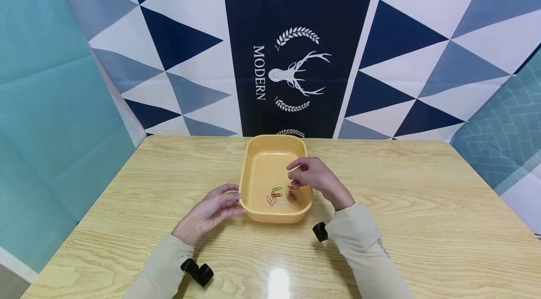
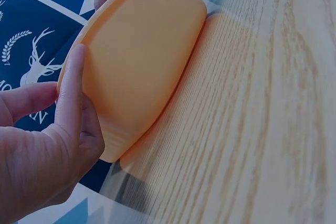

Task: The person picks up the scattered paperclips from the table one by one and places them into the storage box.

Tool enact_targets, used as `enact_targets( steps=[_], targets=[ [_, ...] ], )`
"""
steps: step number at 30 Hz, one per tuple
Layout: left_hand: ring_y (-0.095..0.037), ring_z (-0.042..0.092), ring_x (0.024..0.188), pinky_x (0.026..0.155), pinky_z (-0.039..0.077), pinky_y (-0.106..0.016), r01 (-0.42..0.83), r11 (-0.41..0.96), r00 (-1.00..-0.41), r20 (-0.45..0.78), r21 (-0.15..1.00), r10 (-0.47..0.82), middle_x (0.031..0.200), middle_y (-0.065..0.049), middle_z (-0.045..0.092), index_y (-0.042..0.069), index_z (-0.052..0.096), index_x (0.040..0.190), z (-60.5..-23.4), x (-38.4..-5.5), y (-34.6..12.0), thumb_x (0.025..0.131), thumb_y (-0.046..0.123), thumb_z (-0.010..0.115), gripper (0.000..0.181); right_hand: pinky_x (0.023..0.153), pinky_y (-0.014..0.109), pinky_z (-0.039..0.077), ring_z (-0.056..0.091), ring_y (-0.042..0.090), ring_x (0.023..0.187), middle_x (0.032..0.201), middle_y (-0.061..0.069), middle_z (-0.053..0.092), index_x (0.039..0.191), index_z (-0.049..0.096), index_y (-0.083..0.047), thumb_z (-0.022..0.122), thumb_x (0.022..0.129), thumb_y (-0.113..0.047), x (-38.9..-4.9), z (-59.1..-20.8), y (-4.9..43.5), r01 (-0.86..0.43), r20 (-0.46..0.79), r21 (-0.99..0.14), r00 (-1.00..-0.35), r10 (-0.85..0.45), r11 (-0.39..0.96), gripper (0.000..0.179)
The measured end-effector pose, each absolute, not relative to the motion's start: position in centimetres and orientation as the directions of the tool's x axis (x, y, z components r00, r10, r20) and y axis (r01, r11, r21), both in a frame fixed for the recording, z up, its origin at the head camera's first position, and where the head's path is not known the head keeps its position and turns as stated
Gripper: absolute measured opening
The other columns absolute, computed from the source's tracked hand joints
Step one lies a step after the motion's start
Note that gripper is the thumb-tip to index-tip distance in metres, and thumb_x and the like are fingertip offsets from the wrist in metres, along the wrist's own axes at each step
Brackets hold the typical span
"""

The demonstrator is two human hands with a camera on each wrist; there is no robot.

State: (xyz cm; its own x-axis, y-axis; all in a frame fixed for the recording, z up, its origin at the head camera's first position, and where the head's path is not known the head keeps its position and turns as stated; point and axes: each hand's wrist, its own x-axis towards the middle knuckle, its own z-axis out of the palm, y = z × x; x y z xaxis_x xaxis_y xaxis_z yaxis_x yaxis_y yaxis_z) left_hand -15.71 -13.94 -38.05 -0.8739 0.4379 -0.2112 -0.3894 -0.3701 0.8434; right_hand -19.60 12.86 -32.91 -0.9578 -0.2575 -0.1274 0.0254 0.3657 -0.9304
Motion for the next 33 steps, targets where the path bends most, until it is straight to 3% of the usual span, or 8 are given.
enact_targets(
  steps=[14,22,33],
  targets=[
    [-0.02,0.062,0.086,0.081,0.059,-0.031,-0.387,-0.367,-0.876,-0.212,0.846,0.434,0.098,-0.016,0.056,-0.011,0.034,0.12,-38.0,-15.7,-13.9,0.095,-0.01,0.045,0.028,0.077,0.035,0.059,0.062,0.015,0.072,0.095,0.024,0.061,0.112,0.057,0.015,0.052,0.094,0.001,-19.8,-32.9,13.0,0.029,-0.136,-0.932,-0.951,-0.276,0.361,0.023],
    [-0.02,0.062,0.086,0.081,0.058,-0.031,-0.384,-0.362,-0.876,-0.212,0.849,0.433,0.099,-0.017,0.056,-0.01,0.035,0.119,-38.0,-15.7,-14.0,0.095,-0.009,0.046,0.027,0.074,0.028,0.058,0.062,0.017,0.077,0.097,0.024,0.062,0.115,0.057,0.014,0.053,0.096,-0.003,-19.7,-32.6,13.3,0.012,-0.11,-0.941,-0.957,-0.269,0.339,0.026],
    [-0.02,0.062,0.087,0.081,0.058,-0.031,-0.38,-0.356,-0.876,-0.208,0.854,0.435,0.099,-0.016,0.057,-0.009,0.036,0.118,-38.1,-15.6,-14.1,0.095,-0.009,0.046,0.025,0.072,0.026,0.055,0.059,0.017,0.079,0.103,0.017,0.063,0.118,0.059,0.008,0.055,0.097,-0.01,-20.3,-32.4,15.2,0.023,-0.07,-0.918,-0.992,-0.106,0.395,0.028]
  ],
)
